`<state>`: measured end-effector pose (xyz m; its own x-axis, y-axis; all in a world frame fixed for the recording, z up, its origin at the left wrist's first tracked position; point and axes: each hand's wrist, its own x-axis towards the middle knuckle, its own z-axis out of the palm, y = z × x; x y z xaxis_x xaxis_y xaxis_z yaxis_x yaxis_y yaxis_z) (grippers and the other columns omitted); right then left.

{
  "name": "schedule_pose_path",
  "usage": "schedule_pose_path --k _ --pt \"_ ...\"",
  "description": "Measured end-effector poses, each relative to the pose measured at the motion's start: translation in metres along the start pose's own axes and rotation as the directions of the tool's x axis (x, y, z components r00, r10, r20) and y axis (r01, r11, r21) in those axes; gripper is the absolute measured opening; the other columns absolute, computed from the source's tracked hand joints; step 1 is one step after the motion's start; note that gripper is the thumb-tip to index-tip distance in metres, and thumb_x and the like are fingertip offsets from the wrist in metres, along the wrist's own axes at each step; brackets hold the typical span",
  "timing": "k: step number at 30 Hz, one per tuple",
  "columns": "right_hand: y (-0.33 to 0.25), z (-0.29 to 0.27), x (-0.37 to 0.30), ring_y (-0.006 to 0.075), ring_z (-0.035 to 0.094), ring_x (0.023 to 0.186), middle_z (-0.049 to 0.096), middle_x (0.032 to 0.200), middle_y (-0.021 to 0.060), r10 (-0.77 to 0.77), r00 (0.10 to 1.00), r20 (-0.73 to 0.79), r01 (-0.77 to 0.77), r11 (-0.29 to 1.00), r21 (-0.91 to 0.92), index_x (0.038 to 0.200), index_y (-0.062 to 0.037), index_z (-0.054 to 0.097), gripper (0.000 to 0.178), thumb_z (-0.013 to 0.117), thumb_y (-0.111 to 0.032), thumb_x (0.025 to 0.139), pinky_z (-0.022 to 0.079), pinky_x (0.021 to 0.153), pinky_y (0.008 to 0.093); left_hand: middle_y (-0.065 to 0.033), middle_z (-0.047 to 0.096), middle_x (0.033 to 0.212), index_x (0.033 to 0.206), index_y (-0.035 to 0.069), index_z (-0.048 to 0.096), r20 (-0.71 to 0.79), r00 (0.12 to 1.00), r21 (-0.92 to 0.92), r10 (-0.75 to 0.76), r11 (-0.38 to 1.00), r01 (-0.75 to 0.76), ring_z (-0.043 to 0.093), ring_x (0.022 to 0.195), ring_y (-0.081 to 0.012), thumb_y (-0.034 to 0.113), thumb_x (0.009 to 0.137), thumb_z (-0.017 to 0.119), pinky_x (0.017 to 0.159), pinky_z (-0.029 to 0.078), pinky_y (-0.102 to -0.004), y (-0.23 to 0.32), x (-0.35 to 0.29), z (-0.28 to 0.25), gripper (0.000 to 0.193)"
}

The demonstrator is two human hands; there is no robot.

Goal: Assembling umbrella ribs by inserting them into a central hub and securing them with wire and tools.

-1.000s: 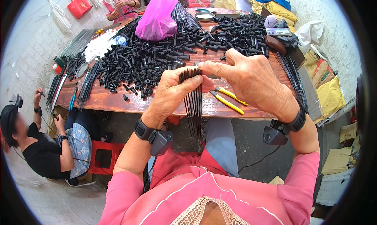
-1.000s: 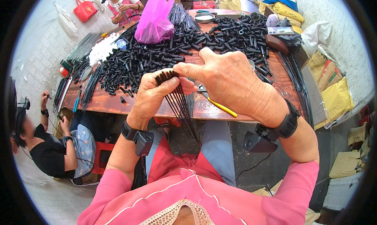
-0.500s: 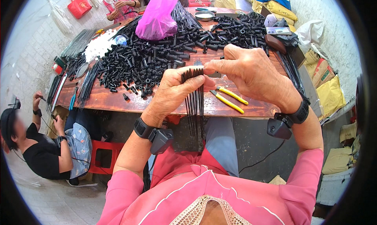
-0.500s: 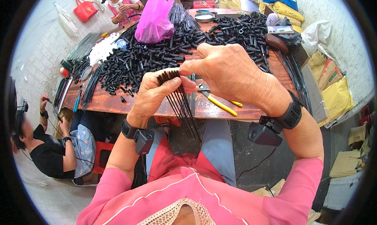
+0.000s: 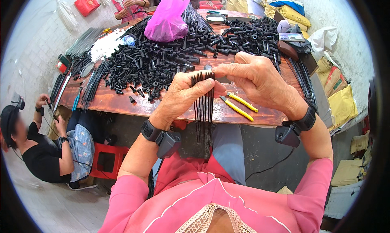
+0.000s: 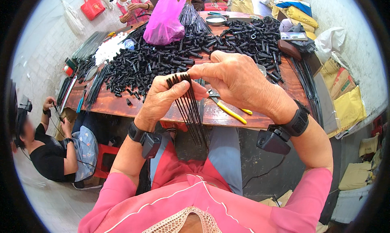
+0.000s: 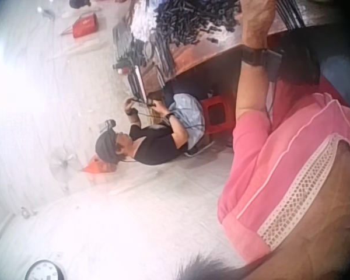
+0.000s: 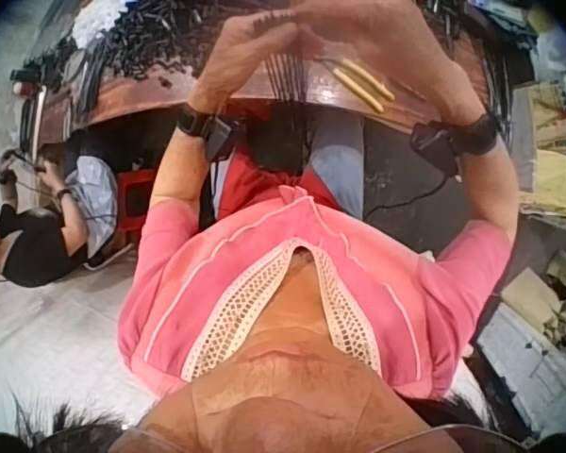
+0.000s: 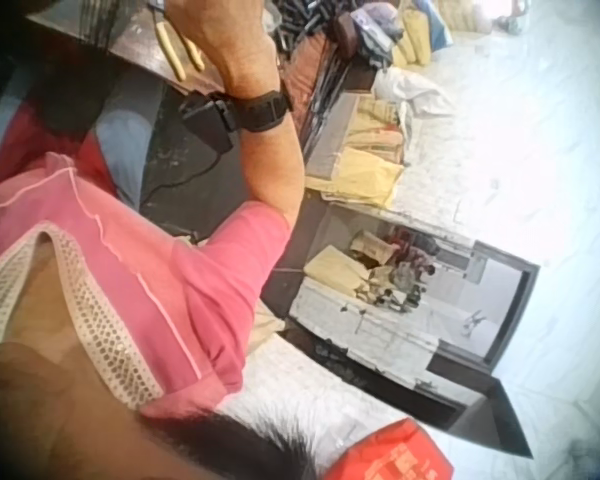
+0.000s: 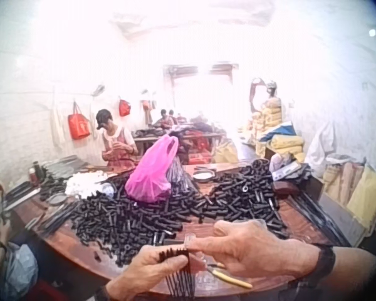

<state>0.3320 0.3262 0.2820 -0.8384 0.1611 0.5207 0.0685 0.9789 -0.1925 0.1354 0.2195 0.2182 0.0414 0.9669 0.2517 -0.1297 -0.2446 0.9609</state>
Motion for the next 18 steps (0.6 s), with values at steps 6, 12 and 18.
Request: schedule_pose_path --k 6,12,18 --pt "0.0 0.005 0.004 0.0329 0.06 0.071 0.058 0.079 0.0157 -0.02 0.999 -0.025 0.021 1.0 0.023 0.109 -0.0156 0.07 0.032 0.059 -0.006 0.08 0.047 0.063 0.0424 -0.0122 0.071 0.1 0.118 -0.005 0.062 0.03 0.999 0.034 0.024 0.999 -0.026 0.067 0.093 -0.0165 0.018 0.099 0.055 0.084 0.055 -0.0292 0.001 0.0 -0.004 0.03" --pt "0.002 0.01 0.006 0.0316 0.063 0.077 0.066 0.086 0.0162 0.024 1.0 -0.018 -0.022 0.99 0.137 0.108 -0.0109 0.07 0.031 0.059 -0.004 0.08 0.05 0.067 0.0399 -0.0129 0.071 0.098 0.118 -0.005 0.062 0.012 0.999 0.005 0.033 0.999 -0.033 0.068 0.093 -0.0176 0.019 0.1 0.054 0.083 0.055 -0.0294 -0.005 0.001 -0.007 0.031" --pt "0.004 0.015 0.007 0.0309 0.063 0.075 0.064 0.081 0.0149 0.007 0.997 -0.073 0.009 0.977 0.215 0.107 -0.0111 0.071 0.028 0.06 -0.005 0.082 0.05 0.067 0.0401 -0.013 0.071 0.097 0.117 -0.004 0.062 0.012 0.998 0.06 0.062 0.996 -0.062 0.068 0.092 -0.0176 0.02 0.1 0.054 0.082 0.055 -0.0288 -0.007 0.002 -0.008 0.031"
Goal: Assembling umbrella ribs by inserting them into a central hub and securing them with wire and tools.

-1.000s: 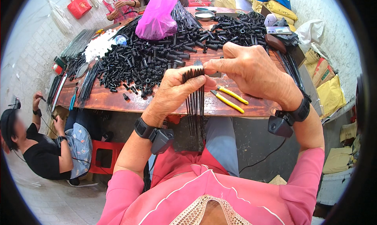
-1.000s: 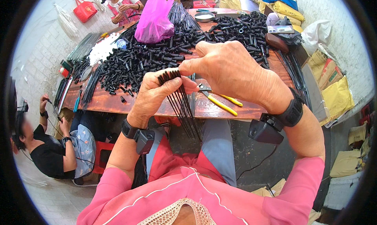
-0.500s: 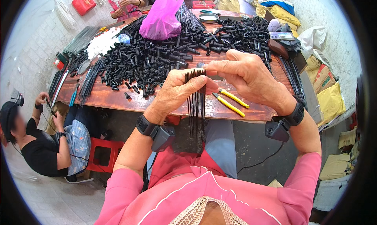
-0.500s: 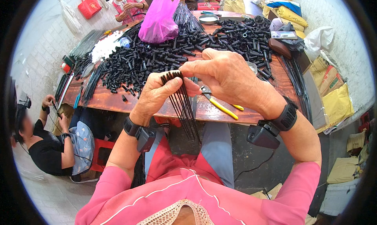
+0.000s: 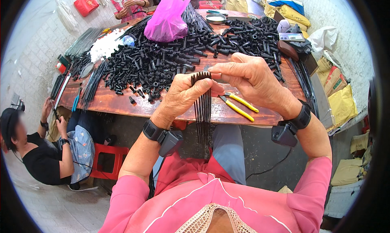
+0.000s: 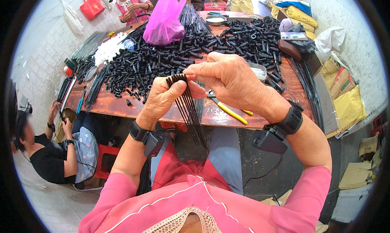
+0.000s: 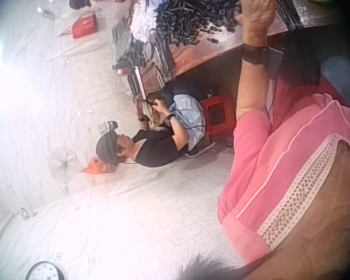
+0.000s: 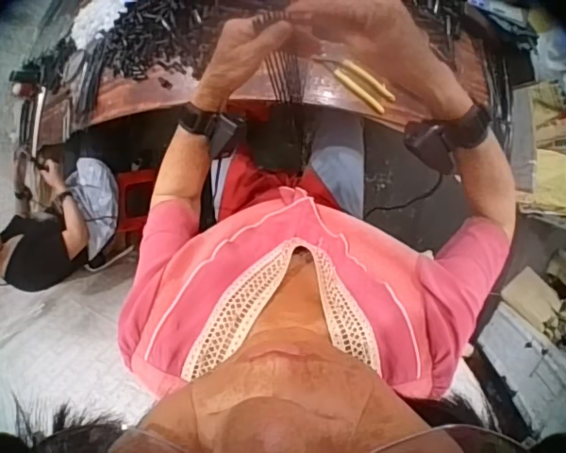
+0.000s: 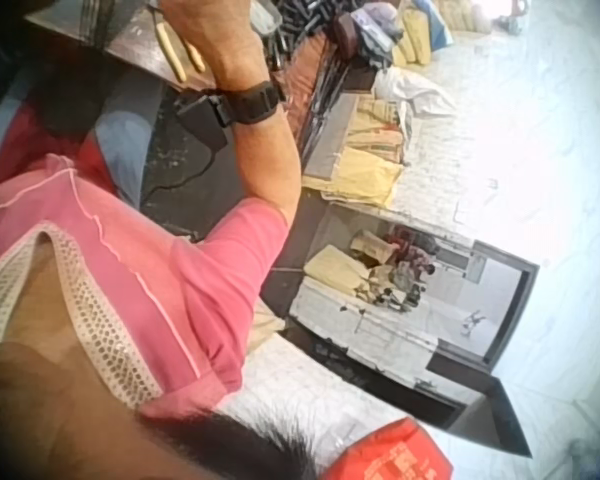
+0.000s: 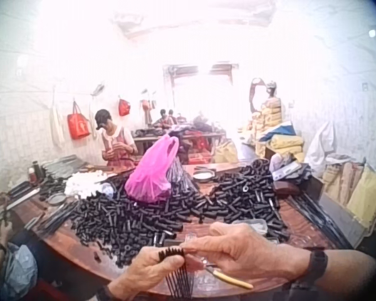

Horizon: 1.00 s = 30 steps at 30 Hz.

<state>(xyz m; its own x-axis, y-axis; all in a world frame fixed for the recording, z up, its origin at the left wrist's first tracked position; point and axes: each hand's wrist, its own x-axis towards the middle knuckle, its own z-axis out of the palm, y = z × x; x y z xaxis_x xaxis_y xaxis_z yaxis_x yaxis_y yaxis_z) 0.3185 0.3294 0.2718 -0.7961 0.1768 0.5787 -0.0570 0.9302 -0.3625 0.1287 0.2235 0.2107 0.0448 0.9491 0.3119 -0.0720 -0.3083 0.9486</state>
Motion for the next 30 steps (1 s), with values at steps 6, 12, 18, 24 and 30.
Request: schedule_pose_path --k 6,12,18,24,30 --pt "-0.014 -0.002 0.002 0.0313 0.065 0.072 0.06 0.082 0.0139 -0.049 0.998 0.026 0.054 0.962 -0.269 0.121 -0.019 0.064 0.042 0.065 -0.008 0.08 0.052 0.061 0.0408 -0.0108 0.072 0.094 0.114 -0.004 0.065 -0.036 0.999 0.023 -0.027 0.999 0.028 0.067 0.09 -0.0143 0.021 0.1 0.055 0.08 0.054 -0.0272 0.003 -0.001 0.003 0.03" --pt "-0.017 -0.004 0.002 0.0337 0.066 0.071 0.061 0.088 0.0162 -0.034 0.995 0.097 0.07 0.915 -0.398 0.124 -0.0235 0.062 0.049 0.063 -0.006 0.078 0.053 0.059 0.0421 -0.0074 0.072 0.092 0.106 -0.002 0.069 0.024 0.999 0.142 0.025 0.99 -0.029 0.065 0.084 -0.0097 0.029 0.101 0.053 0.075 0.053 -0.0251 -0.004 0.001 -0.003 0.035" --pt "-0.014 -0.006 0.004 0.0332 0.066 0.071 0.061 0.087 0.0159 -0.03 0.993 0.111 0.074 0.905 -0.419 0.123 -0.0244 0.063 0.046 0.06 -0.006 0.081 0.053 0.059 0.0423 -0.006 0.072 0.093 0.106 -0.001 0.069 0.015 0.998 0.157 0.056 0.986 -0.058 0.064 0.083 -0.0089 0.036 0.101 0.052 0.073 0.052 -0.025 -0.007 0.001 -0.008 0.041" --pt "-0.015 -0.012 0.008 0.0328 0.065 0.067 0.059 0.082 0.0145 -0.073 0.987 0.143 0.129 0.888 -0.442 0.121 -0.0251 0.064 0.041 0.058 -0.009 0.084 0.052 0.057 0.0424 -0.0058 0.072 0.092 0.105 -0.001 0.07 0.007 0.998 0.138 0.061 0.989 -0.061 0.064 0.083 -0.0082 0.036 0.101 0.051 0.074 0.052 -0.0249 -0.006 0.002 -0.007 0.042" --pt "-0.014 -0.011 0.006 0.0337 0.064 0.071 0.059 0.083 0.0146 -0.035 0.989 0.144 0.087 0.923 -0.374 0.118 -0.0228 0.065 0.037 0.059 -0.01 0.083 0.051 0.061 0.0438 -0.0066 0.072 0.092 0.104 -0.002 0.07 0.04 0.998 0.186 0.056 0.981 -0.063 0.065 0.084 -0.0104 0.034 0.101 0.051 0.076 0.052 -0.026 -0.003 0.004 -0.006 0.04"
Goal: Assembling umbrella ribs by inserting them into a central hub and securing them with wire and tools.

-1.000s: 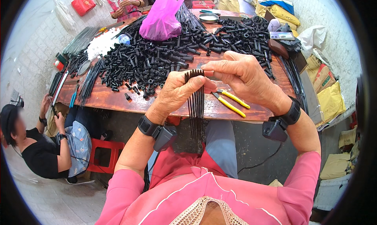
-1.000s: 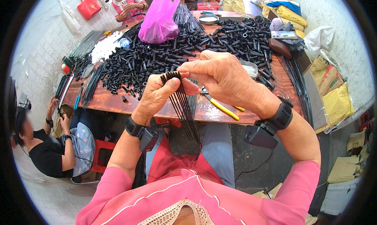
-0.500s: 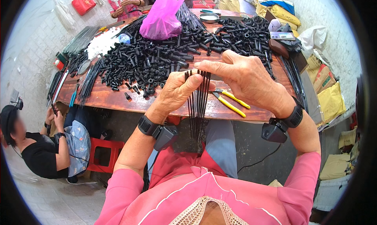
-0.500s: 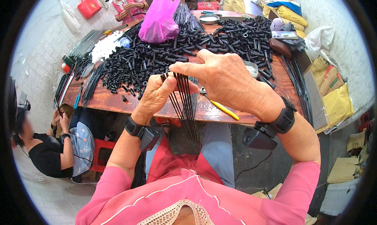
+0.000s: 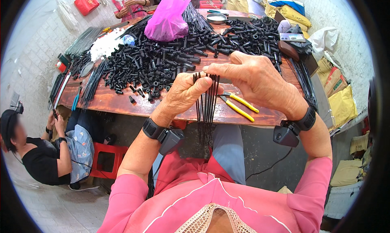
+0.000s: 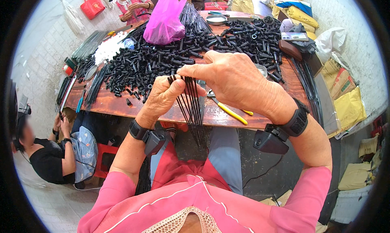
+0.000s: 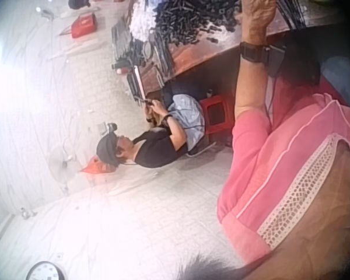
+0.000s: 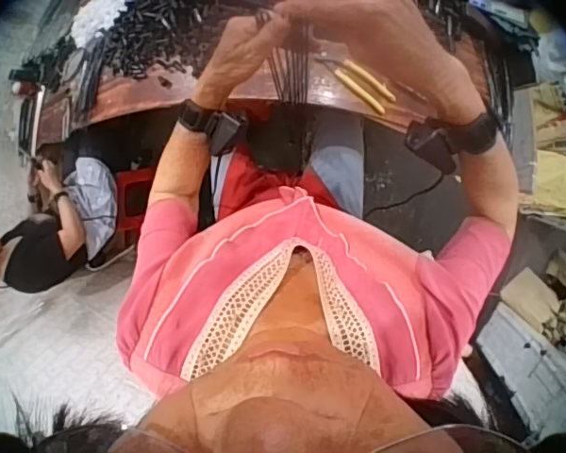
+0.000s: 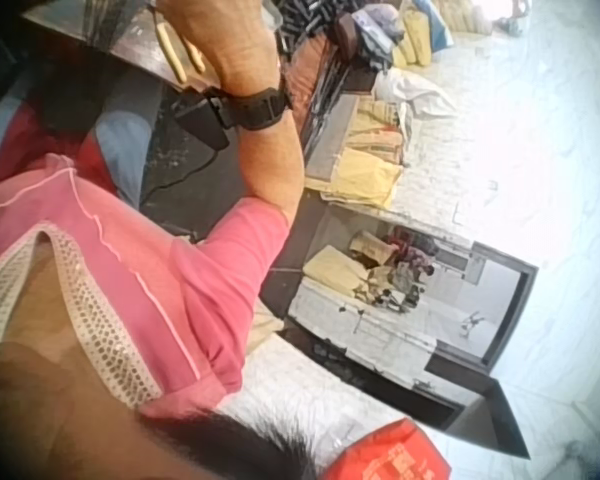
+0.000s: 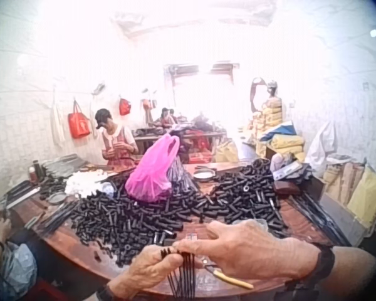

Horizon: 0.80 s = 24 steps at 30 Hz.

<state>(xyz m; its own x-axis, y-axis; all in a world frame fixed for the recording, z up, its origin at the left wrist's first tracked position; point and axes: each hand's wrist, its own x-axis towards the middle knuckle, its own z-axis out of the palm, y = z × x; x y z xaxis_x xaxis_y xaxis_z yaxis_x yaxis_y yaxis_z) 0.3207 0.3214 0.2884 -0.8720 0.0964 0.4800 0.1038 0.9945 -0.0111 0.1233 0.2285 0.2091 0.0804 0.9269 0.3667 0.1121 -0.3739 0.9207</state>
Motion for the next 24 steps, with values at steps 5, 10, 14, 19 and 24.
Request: schedule_pose_path --k 5,10,14,19,24 --pt "0.0018 -0.0001 0.0006 0.035 0.063 0.074 0.06 0.083 0.0156 0.01 1.0 0.007 -0.011 0.995 0.098 0.116 -0.0207 0.067 0.034 0.059 -0.011 0.084 0.051 0.064 0.0448 -0.0076 0.072 0.091 0.102 -0.003 0.07 -0.001 1.0 -0.027 0.008 1.0 -0.008 0.066 0.084 -0.0116 0.034 0.101 0.052 0.078 0.053 -0.0274 0.0028 0.0006 0.0021 0.041" --pt "0.0008 0.0 0.001 0.0342 0.063 0.074 0.06 0.082 0.0155 0.03 0.999 0.018 -0.031 0.997 0.064 0.116 -0.0207 0.067 0.034 0.06 -0.011 0.084 0.051 0.065 0.0439 -0.0078 0.072 0.09 0.102 -0.003 0.07 0.012 1.0 -0.022 -0.007 1.0 0.007 0.066 0.084 -0.012 0.033 0.101 0.052 0.078 0.053 -0.0273 0.0018 0.0011 0.0022 0.041" --pt "0.0037 -0.002 0.0022 0.0334 0.064 0.076 0.06 0.084 0.0141 0.022 1.0 0.019 -0.024 0.994 0.106 0.114 -0.0211 0.068 0.032 0.062 -0.011 0.084 0.051 0.066 0.0427 -0.0072 0.072 0.09 0.102 -0.002 0.07 0.038 0.999 0.021 -0.002 1.0 0.001 0.066 0.083 -0.0113 0.034 0.1 0.052 0.077 0.053 -0.0268 -0.0001 0.0024 -0.0003 0.04" --pt "0.0057 -0.0046 0.0019 0.0335 0.064 0.078 0.06 0.085 0.0132 -0.001 1.0 0.002 0.001 0.995 0.097 0.113 -0.0207 0.068 0.03 0.063 -0.012 0.084 0.052 0.067 0.0424 -0.0055 0.072 0.088 0.108 0.0 0.07 0.033 0.999 -0.015 -0.001 1.0 0.002 0.065 0.081 -0.0095 0.037 0.1 0.052 0.075 0.053 -0.0265 -0.0052 0.0045 0.0001 0.042" --pt "0.008 -0.0041 0.0025 0.0337 0.063 0.077 0.06 0.086 0.0134 -0.026 1.0 0.006 0.025 0.996 0.084 0.113 -0.0208 0.068 0.031 0.063 -0.012 0.084 0.051 0.066 0.0425 -0.0047 0.073 0.086 0.113 0.002 0.07 0.076 0.997 0.062 0.03 0.997 -0.035 0.064 0.079 -0.0087 0.04 0.1 0.051 0.073 0.052 -0.0263 -0.0049 0.0071 -0.0031 0.045"
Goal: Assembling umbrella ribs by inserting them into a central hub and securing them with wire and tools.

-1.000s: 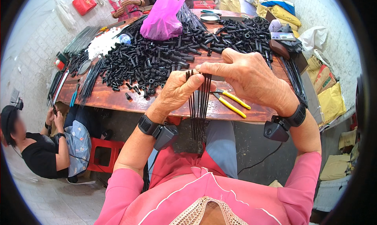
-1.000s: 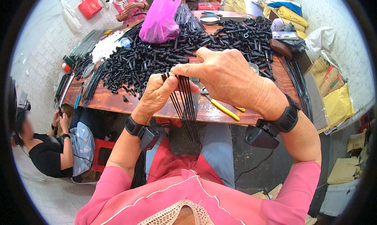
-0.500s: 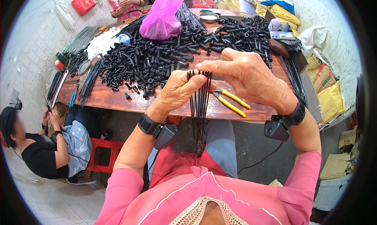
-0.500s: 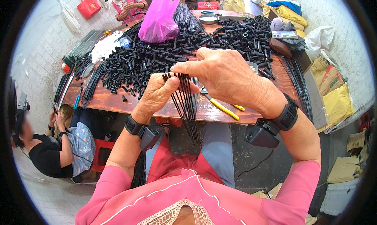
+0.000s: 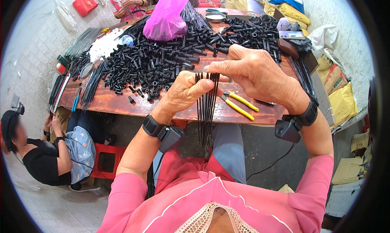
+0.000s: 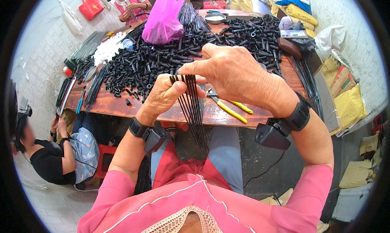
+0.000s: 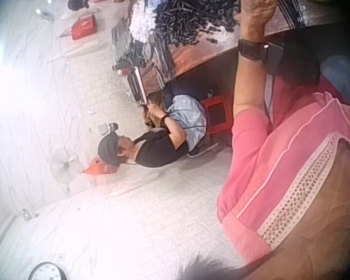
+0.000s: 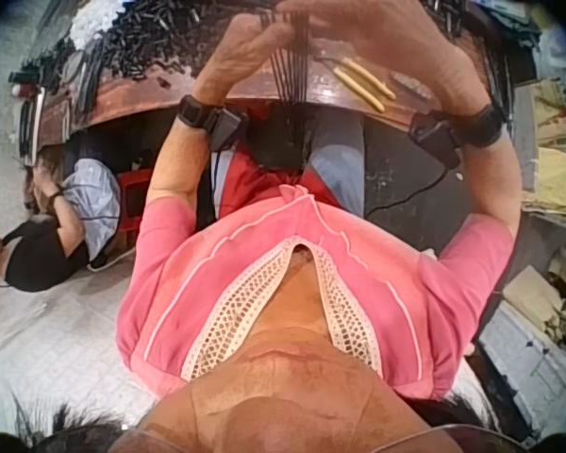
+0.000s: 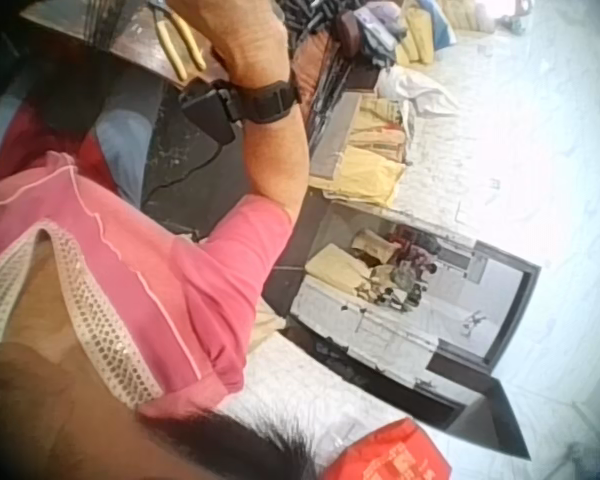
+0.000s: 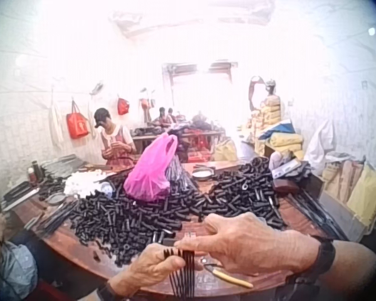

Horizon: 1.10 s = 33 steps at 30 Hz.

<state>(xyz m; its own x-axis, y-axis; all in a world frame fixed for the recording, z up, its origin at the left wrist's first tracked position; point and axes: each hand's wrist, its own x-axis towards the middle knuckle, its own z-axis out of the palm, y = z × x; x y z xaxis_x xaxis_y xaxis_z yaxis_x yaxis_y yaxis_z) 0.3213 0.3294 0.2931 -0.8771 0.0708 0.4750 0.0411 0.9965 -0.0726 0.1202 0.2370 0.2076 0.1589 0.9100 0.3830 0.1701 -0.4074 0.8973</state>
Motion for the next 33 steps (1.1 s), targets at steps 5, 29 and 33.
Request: schedule_pose_path --k 5,29,33 --pt "0.0 -0.003 0.0 0.0349 0.062 0.081 0.06 0.087 0.0152 0.026 0.998 0.055 -0.03 0.998 0.062 0.113 -0.0138 0.067 0.032 0.06 -0.007 0.083 0.051 0.071 0.0428 -0.0037 0.073 0.084 0.114 0.004 0.07 0.035 0.999 0.047 0.0 0.999 -0.002 0.064 0.077 -0.0079 0.043 0.099 0.053 0.071 0.052 -0.0258 0.0 0.003 -0.002 0.045" --pt "0.013 0.014 -0.02 0.0177 0.062 0.067 0.066 0.083 0.0102 0.296 0.934 -0.201 -0.208 0.906 0.369 0.105 -0.0008 0.066 0.036 0.077 -0.012 0.072 0.049 0.06 0.0295 -0.0113 0.071 0.09 0.111 -0.004 0.064 -0.06 0.986 -0.276 -0.157 0.952 0.135 0.069 0.085 -0.0161 0.014 0.097 0.058 0.076 0.055 -0.0288 0.01 0.001 0.01 0.023" --pt "0.028 0.047 -0.042 0.0229 0.064 0.076 0.066 0.082 0.013 0.268 0.893 0.361 -0.421 0.782 0.46 0.084 0.0028 0.068 0.044 0.081 -0.036 0.07 0.049 0.066 0.0356 -0.0125 0.069 0.084 0.112 -0.003 0.061 -0.055 0.997 -0.369 -0.053 0.929 0.029 0.069 0.082 -0.0226 0.014 0.097 0.056 0.076 0.056 -0.0322 0.007 0.005 0.008 0.023"
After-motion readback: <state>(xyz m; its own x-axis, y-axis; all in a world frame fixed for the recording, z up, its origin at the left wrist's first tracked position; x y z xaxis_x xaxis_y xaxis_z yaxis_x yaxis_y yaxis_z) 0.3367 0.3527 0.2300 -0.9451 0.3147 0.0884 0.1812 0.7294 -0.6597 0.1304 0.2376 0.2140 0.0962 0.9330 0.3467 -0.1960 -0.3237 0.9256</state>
